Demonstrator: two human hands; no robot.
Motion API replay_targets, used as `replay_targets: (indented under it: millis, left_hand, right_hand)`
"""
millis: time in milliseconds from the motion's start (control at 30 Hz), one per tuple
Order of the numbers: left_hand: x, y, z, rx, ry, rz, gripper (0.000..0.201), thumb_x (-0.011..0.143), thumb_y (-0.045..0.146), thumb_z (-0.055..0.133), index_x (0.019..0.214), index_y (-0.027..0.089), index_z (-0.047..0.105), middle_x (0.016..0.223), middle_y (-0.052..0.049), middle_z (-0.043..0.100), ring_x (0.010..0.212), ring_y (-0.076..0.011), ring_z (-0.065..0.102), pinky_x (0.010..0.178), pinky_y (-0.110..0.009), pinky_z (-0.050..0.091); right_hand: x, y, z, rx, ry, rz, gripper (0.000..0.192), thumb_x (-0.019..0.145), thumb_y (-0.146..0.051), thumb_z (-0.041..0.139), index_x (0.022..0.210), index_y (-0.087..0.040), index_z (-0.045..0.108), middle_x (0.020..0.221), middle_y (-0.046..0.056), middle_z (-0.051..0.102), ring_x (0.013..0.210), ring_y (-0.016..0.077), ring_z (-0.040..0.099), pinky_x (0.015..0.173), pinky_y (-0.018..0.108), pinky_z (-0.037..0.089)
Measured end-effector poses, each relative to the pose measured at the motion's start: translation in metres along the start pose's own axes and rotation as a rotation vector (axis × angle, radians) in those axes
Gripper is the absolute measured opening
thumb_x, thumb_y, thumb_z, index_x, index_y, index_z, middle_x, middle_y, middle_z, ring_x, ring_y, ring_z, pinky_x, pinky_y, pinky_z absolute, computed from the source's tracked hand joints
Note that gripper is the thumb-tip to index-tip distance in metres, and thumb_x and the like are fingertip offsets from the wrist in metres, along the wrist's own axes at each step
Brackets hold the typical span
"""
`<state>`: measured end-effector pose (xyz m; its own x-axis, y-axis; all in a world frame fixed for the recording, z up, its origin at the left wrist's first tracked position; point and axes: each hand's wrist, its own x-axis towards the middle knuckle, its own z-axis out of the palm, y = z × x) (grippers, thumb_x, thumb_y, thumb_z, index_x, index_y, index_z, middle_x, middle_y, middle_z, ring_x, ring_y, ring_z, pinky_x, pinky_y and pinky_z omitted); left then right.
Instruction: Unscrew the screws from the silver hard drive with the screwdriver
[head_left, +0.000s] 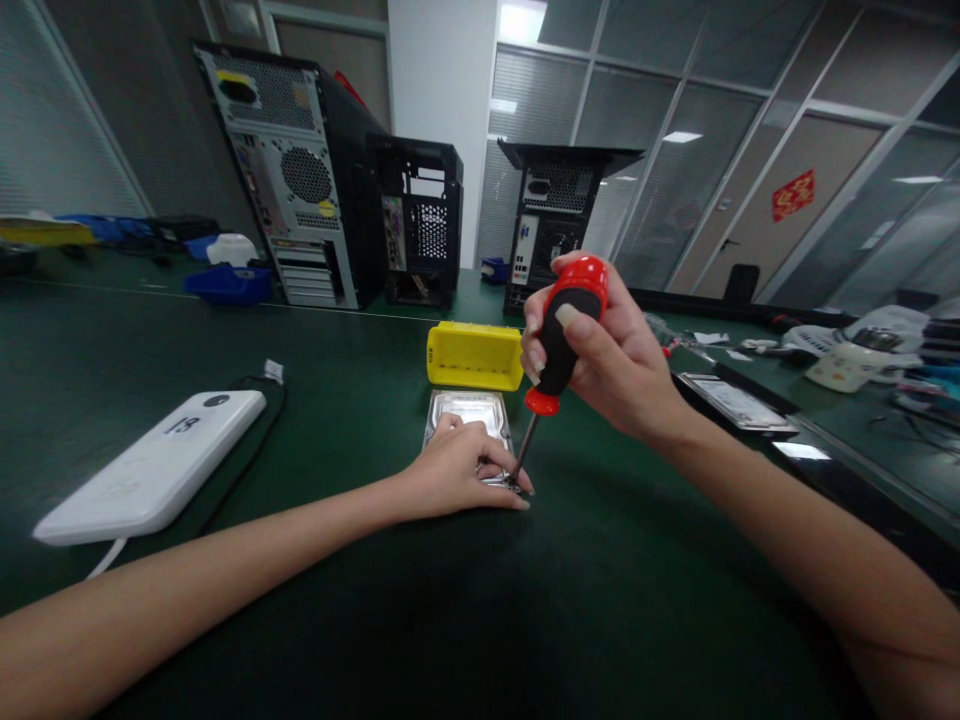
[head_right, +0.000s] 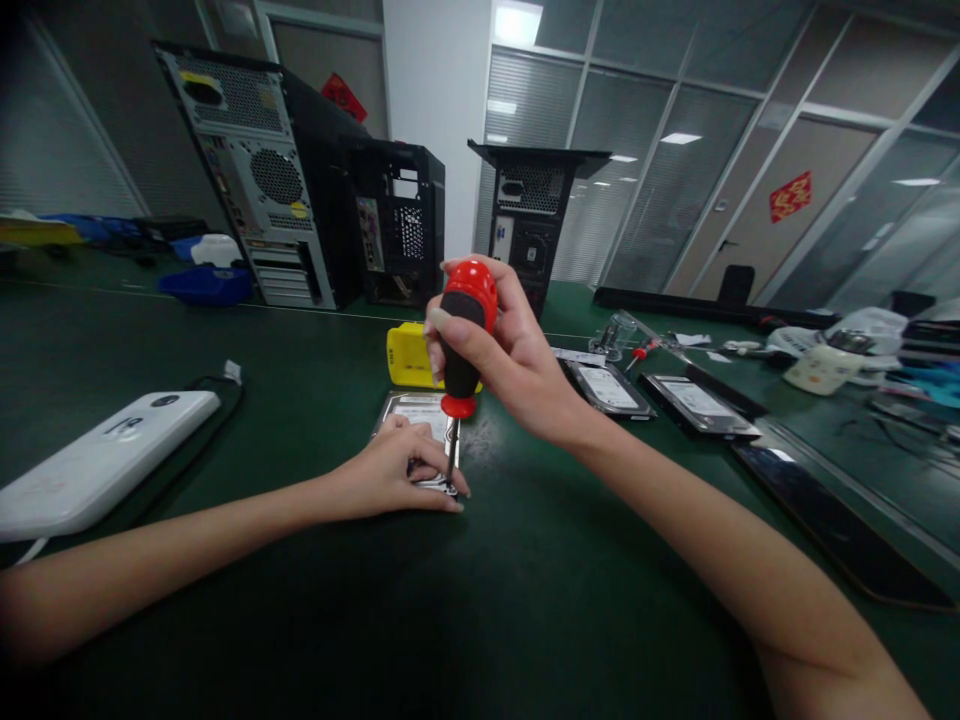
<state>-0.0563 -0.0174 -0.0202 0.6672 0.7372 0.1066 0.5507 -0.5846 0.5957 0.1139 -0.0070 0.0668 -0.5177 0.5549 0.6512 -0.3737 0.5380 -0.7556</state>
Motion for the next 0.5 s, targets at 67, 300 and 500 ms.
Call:
replay_targets:
  millis: [67,300,500]
  left_hand:
    - [0.0,-0.0006,0.0007,-0.003,0.004,0.005,0.023,0.077,0.047,0.076,0.093,0.031,0.079,0.054,0.007,0.043,0.077,-0.0181,0.054,0.083,-0.031,0.025]
    - [-0.0003,-0.0001,0.0008,0.003,0.013,0.001,0.021,0.078,0.047,0.075,0.091,0.031,0.079,0.054,0.007,0.044,0.077,-0.0179,0.054,0.084,-0.033,0.023]
    - [-0.0007,0.0008,0.0005,0.009,0.023,0.01,0.022,0.079,0.048,0.073,0.09,0.031,0.079,0.052,0.007,0.044,0.078,-0.0182,0.055,0.083,-0.032,0.024]
  right_hand:
    - [-0.0003,-0.0004,0.0003,-0.005,0.0,0.004,0.037,0.089,-0.033,0.061,0.117,-0.027,0.038,0.091,-0.001,0.051,0.07,0.0083,0.055,0.065,0.027,0.052]
    - [0.0006,-0.0068,0.0026,-0.022,0.02,-0.008,0.037,0.088,-0.033,0.061,0.115,-0.025,0.037,0.09,-0.001,0.052,0.068,0.0078,0.055,0.061,0.025,0.052]
    - [-0.0007,-0.0061,0.0025,-0.056,0.008,0.006,0.038,0.089,-0.036,0.061,0.117,-0.027,0.037,0.091,-0.001,0.051,0.069,0.0092,0.055,0.062,0.027,0.053]
